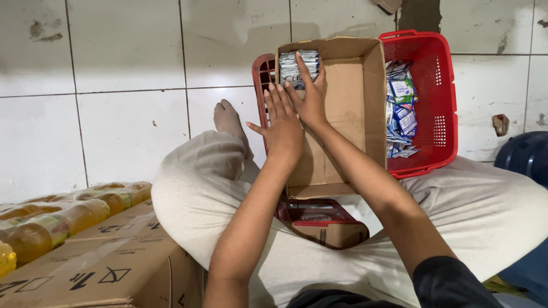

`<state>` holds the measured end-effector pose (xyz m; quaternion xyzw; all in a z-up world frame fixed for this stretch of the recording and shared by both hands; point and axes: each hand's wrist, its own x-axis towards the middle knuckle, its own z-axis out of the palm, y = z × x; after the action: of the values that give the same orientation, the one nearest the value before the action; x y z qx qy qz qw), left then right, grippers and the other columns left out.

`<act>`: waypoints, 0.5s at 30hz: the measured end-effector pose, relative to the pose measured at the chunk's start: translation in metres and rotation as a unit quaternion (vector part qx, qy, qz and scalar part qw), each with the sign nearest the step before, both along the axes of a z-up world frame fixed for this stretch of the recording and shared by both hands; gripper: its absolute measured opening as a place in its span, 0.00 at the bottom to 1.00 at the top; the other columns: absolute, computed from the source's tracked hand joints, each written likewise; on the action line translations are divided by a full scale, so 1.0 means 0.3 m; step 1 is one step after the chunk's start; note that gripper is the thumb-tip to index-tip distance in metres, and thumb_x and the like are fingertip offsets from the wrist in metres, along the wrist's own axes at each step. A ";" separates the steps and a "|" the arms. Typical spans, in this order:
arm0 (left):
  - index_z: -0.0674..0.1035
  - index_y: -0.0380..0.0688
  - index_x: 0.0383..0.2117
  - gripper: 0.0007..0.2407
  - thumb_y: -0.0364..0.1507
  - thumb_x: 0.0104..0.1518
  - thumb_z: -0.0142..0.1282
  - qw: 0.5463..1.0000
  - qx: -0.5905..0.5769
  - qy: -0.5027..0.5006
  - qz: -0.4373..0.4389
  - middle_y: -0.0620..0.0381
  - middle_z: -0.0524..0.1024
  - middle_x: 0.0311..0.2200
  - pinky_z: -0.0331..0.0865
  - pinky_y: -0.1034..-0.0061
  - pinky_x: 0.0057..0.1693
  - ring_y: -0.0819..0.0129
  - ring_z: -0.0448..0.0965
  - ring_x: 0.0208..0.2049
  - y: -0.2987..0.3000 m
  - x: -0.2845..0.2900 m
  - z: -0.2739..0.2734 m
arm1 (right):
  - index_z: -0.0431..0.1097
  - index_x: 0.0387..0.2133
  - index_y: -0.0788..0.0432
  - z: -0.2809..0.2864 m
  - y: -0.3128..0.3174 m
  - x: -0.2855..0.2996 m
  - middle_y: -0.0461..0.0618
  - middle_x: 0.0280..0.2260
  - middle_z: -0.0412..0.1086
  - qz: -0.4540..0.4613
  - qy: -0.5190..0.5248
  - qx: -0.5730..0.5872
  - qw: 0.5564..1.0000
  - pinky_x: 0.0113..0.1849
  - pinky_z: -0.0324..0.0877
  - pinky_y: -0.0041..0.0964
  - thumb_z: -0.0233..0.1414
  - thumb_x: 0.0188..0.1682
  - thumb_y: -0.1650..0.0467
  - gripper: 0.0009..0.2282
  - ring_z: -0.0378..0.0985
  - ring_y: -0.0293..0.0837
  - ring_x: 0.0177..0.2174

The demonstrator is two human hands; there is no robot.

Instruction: The person picks up shampoo sachets from a red basket and neatly stacks them inside a cardboard box while sitting on the floor.

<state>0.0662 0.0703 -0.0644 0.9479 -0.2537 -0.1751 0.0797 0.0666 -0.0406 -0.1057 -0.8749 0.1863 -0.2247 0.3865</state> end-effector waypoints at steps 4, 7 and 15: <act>0.41 0.38 0.71 0.33 0.38 0.67 0.43 1.000 -0.002 0.014 -0.001 0.46 0.32 0.74 0.40 0.11 0.56 0.53 0.30 0.75 0.006 0.003 0.014 | 0.49 0.72 0.37 -0.006 -0.003 -0.007 0.69 0.69 0.38 0.021 -0.014 0.021 0.999 0.66 0.53 0.53 0.62 0.53 0.70 0.36 0.50 0.67 0.67; 0.43 0.38 0.71 0.33 0.39 0.66 0.44 1.000 0.008 -0.015 -0.009 0.42 0.33 0.74 0.40 0.14 0.59 0.50 0.30 0.75 0.007 -0.001 0.008 | 0.46 0.72 0.37 -0.002 0.001 -0.011 0.70 0.69 0.34 0.025 -0.011 0.045 0.999 0.66 0.51 0.54 0.64 0.51 0.70 0.39 0.45 0.68 0.68; 0.47 0.41 0.72 0.29 0.33 0.67 0.42 0.996 -0.020 -0.088 -0.023 0.31 0.36 0.72 0.31 0.19 0.63 0.40 0.30 0.73 0.025 0.011 0.039 | 0.42 0.73 0.37 0.015 -0.021 -0.076 0.66 0.72 0.27 0.015 0.001 0.024 1.000 0.67 0.50 0.55 0.64 0.48 0.73 0.44 0.41 0.68 0.70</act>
<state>0.0694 0.0777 -0.0526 0.9517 -0.2851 -0.0882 0.0717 0.0437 -0.0469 -0.1012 -0.8681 0.1790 -0.2135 0.4108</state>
